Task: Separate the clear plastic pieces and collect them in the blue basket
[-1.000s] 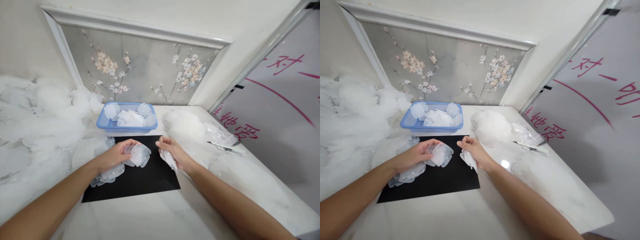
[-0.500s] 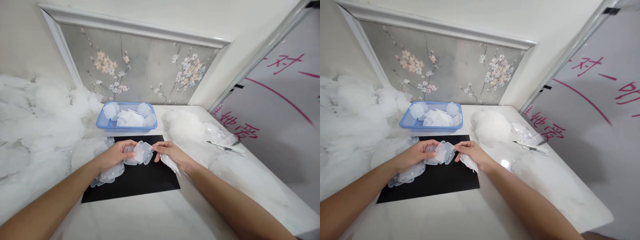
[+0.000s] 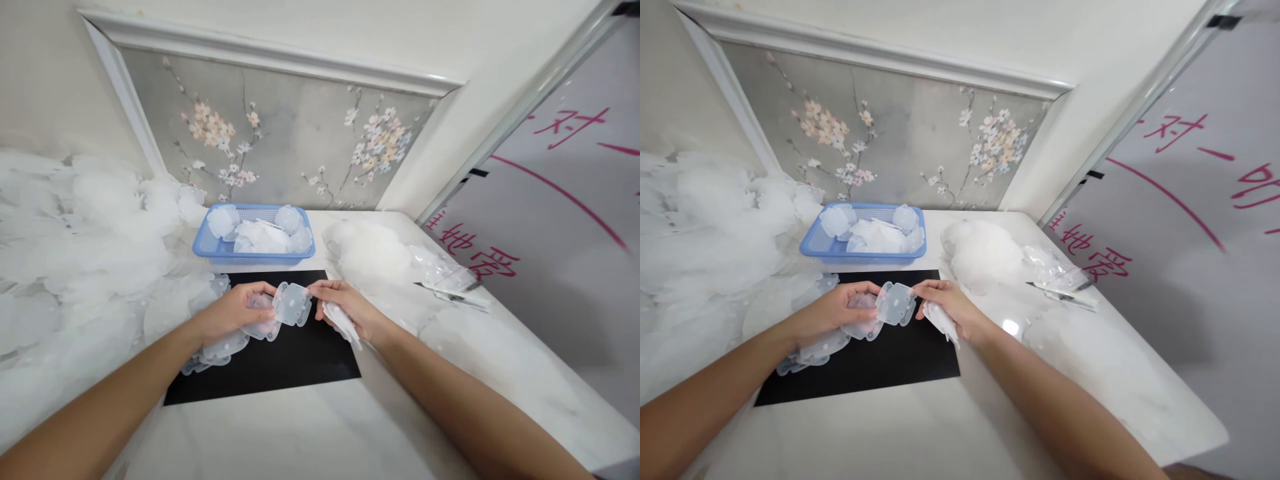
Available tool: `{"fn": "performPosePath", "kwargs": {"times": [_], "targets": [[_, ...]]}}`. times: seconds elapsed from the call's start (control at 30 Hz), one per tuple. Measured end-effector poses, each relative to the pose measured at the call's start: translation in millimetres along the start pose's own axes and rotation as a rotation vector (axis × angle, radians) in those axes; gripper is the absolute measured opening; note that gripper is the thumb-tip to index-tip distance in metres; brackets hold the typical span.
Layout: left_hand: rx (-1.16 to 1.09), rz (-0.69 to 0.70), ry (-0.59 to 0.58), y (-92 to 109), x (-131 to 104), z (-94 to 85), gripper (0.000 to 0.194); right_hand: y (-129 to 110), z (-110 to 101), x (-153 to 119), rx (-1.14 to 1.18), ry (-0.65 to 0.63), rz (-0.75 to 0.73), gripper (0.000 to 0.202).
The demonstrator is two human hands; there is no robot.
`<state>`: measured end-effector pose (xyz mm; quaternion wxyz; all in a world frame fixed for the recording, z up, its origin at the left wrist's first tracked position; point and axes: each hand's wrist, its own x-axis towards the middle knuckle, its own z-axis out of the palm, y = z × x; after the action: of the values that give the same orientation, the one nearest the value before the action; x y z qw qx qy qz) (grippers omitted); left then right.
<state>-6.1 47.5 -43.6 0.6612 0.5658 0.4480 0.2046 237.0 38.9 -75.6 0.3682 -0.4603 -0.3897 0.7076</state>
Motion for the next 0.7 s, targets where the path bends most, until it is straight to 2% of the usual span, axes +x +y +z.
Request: {"fn": "performPosePath", "kwargs": {"times": [0.2,0.43,0.63,0.7], "targets": [[0.017,0.015,-0.035,1.1,-1.2,-0.2,0.044,-1.1,2.8,-2.6,0.045,-0.007,-0.045,0.035],[-0.026,-0.013,0.035,2.9,-2.2,-3.0,0.061,2.3,5.9,-1.9,-0.093,0.091,-0.168,0.048],[-0.232,-0.006,-0.073,2.9,-3.4,-8.2,0.077,1.4,7.4,-2.0,-0.234,0.202,-0.254,0.040],[-0.236,0.003,-0.099,2.7,-3.9,-9.6,0.082,1.4,8.6,-2.6,-0.276,0.226,-0.276,0.046]]}}
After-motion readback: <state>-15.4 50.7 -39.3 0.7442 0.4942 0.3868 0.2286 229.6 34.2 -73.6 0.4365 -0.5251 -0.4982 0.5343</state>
